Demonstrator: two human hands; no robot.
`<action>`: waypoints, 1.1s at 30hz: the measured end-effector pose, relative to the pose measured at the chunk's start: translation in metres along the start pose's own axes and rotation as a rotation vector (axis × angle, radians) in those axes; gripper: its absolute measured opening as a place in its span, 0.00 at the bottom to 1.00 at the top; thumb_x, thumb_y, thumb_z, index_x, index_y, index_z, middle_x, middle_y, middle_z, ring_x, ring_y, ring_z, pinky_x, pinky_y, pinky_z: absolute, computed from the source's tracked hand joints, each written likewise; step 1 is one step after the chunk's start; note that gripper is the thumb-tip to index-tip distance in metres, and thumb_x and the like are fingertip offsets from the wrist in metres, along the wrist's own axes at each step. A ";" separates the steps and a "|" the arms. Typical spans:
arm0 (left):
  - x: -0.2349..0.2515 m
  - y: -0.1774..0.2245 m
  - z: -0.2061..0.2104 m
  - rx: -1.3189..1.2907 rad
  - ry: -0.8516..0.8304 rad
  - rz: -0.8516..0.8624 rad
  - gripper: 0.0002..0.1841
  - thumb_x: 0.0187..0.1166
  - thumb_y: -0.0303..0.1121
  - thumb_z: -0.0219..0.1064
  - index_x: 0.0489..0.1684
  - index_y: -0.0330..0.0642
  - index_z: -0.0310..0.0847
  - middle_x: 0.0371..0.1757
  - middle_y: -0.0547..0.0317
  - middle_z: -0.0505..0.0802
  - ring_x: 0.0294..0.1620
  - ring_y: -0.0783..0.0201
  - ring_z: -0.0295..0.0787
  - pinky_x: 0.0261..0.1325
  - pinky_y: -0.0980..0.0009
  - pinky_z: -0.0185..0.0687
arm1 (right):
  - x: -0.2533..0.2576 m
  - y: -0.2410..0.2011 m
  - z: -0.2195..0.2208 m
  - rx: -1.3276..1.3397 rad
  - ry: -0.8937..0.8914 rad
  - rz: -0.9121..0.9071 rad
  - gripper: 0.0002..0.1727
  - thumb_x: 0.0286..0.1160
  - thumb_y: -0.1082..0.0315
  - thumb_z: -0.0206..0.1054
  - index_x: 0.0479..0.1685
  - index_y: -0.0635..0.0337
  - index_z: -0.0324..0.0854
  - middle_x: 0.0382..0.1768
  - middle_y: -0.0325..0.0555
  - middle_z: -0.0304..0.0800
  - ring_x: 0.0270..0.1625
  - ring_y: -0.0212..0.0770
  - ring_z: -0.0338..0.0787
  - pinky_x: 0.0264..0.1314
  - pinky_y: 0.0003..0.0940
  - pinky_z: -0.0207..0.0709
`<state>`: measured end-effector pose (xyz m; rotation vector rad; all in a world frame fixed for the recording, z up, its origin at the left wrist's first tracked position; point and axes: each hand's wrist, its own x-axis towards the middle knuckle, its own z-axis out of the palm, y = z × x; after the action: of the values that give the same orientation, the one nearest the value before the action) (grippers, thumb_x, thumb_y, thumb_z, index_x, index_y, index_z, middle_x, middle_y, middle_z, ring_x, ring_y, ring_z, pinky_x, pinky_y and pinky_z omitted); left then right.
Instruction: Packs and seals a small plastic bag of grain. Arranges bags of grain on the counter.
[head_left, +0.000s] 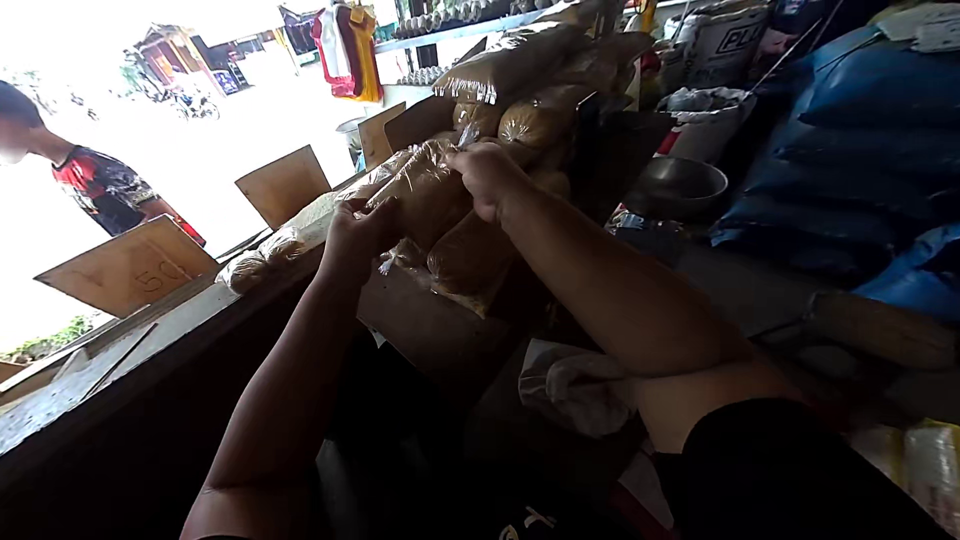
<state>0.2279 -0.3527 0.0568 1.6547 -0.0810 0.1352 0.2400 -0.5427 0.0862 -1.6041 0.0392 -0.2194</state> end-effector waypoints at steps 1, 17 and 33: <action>0.004 -0.003 0.002 0.035 0.031 -0.013 0.32 0.81 0.42 0.73 0.76 0.34 0.62 0.45 0.44 0.92 0.33 0.59 0.95 0.40 0.65 0.95 | 0.004 0.002 -0.005 -0.061 -0.020 -0.006 0.12 0.85 0.66 0.59 0.58 0.63 0.79 0.59 0.53 0.83 0.64 0.45 0.83 0.64 0.50 0.78; 0.024 -0.016 -0.004 0.068 0.082 -0.172 0.28 0.82 0.47 0.70 0.66 0.36 0.64 0.27 0.49 0.90 0.19 0.62 0.88 0.23 0.68 0.84 | 0.036 0.014 0.003 -1.260 -0.483 -0.565 0.35 0.93 0.38 0.37 0.91 0.44 0.65 0.90 0.43 0.64 0.95 0.55 0.54 0.81 0.88 0.15; -0.078 -0.037 -0.245 1.085 0.479 0.139 0.12 0.84 0.33 0.63 0.49 0.40 0.92 0.49 0.48 0.95 0.54 0.50 0.93 0.61 0.46 0.85 | 0.042 0.031 -0.005 -1.137 -0.481 -0.656 0.44 0.86 0.31 0.34 0.93 0.51 0.59 0.92 0.52 0.59 0.94 0.69 0.48 0.83 0.88 0.25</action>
<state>0.1456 -0.1081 0.0297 2.6385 0.2952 0.7823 0.2840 -0.5554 0.0605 -2.7276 -0.8866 -0.3357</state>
